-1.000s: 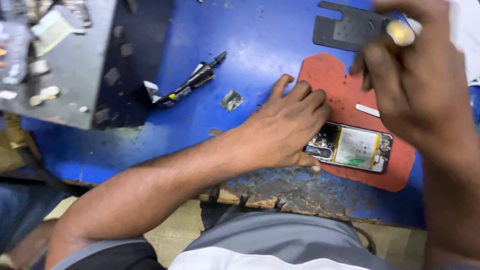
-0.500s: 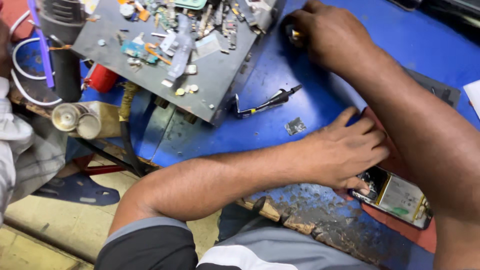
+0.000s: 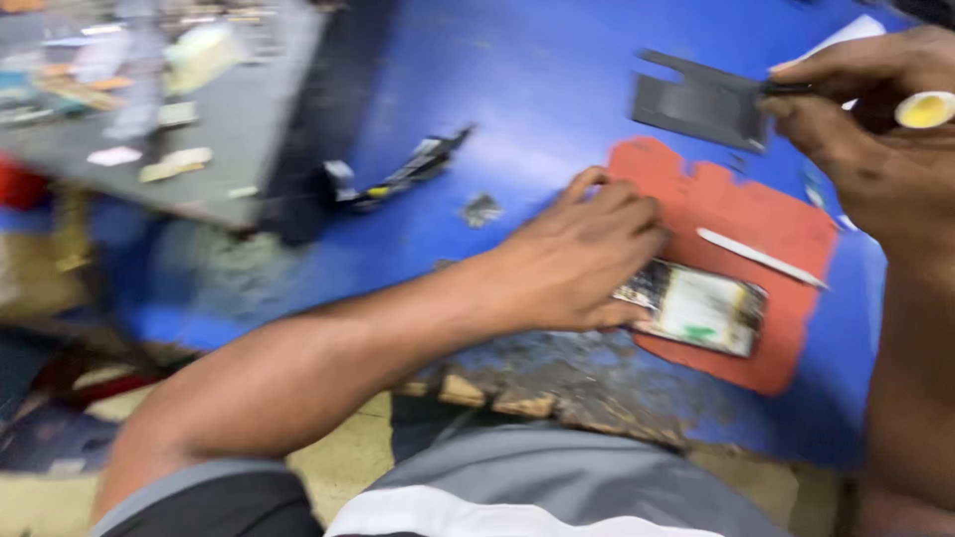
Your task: The person works on an opened smartphone at a repair bench, prying and adjusting internal components with a spudger and a screwdriver, then presses the back cover onto the phone and sets it down on the bench.
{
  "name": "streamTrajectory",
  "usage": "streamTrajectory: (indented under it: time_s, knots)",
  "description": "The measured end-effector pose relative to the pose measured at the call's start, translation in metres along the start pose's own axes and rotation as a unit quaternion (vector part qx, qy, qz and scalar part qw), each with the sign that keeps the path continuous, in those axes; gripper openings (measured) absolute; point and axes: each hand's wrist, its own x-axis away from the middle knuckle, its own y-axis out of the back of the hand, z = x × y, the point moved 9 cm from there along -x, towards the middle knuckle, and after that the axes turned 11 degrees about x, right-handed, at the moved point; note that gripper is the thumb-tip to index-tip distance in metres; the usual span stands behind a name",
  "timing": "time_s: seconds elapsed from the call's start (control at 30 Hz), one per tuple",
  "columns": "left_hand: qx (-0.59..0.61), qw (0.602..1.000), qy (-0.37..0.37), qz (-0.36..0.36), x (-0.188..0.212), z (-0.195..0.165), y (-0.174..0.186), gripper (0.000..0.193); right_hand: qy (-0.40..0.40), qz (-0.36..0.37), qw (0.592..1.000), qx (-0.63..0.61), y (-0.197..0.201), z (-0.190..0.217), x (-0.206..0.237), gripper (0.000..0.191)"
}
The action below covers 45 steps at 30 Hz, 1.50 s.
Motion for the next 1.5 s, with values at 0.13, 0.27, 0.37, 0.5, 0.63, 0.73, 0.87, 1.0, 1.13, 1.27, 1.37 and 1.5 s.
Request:
streamTrajectory:
  time_s: [0.13,0.27,0.37,0.5,0.63,0.73,0.87,1.0,1.13,1.27,1.37,1.5]
  knots:
    - [0.019,1.0,-0.015,-0.01,-0.01,-0.02,-0.019,0.085,-0.105,-0.02,0.993,-0.04,0.038,-0.074,0.084,0.017]
    - [0.026,0.999,0.004,0.034,-0.023,-0.032,-0.043,0.08,-0.135,-0.013,0.988,-0.077,0.043,-0.106,0.131,0.016]
    - [0.02,0.999,0.003,0.045,-0.032,-0.037,-0.052,0.077,-0.138,-0.046,0.962,-0.231,0.035,-0.121,0.136,0.02]
    - [0.005,0.997,0.022,0.071,-0.04,-0.033,-0.057,0.075,-0.145,-0.037,0.942,-0.299,0.025,-0.127,0.136,0.039]
    - [-0.059,0.991,0.042,0.115,-0.044,-0.018,-0.057,0.078,-0.168,-0.001,0.94,-0.298,0.014,-0.13,0.139,0.049]
    - [-0.07,0.984,0.055,0.151,-0.044,-0.006,-0.057,0.077,-0.189,0.03,0.94,-0.283,0.003,-0.133,0.139,0.041]
    - [-0.061,0.983,0.042,0.165,-0.045,0.001,-0.058,0.074,-0.196,0.099,0.95,-0.222,-0.022,-0.131,0.136,0.029]
    - [-0.022,0.984,0.0,0.175,-0.046,-0.001,-0.064,0.062,-0.203,0.169,0.939,-0.219,-0.045,-0.128,0.141,0.021]
    - [-0.043,0.983,0.014,0.18,-0.045,0.006,-0.069,0.065,-0.189,0.195,0.95,-0.152,-0.054,-0.128,0.139,0.024]
    - [-0.096,0.982,0.029,0.16,-0.045,0.012,-0.067,0.076,-0.184,0.209,0.95,-0.142,-0.06,-0.126,0.136,0.027]
    - [-0.081,0.984,0.038,0.152,-0.045,0.015,-0.065,0.073,-0.181,0.211,0.957,-0.078,-0.058,-0.126,0.134,0.031]
    - [-0.053,0.987,0.051,0.145,-0.044,0.019,-0.062,0.067,-0.111,0.168,0.979,-0.016,-0.05,-0.116,0.127,0.035]
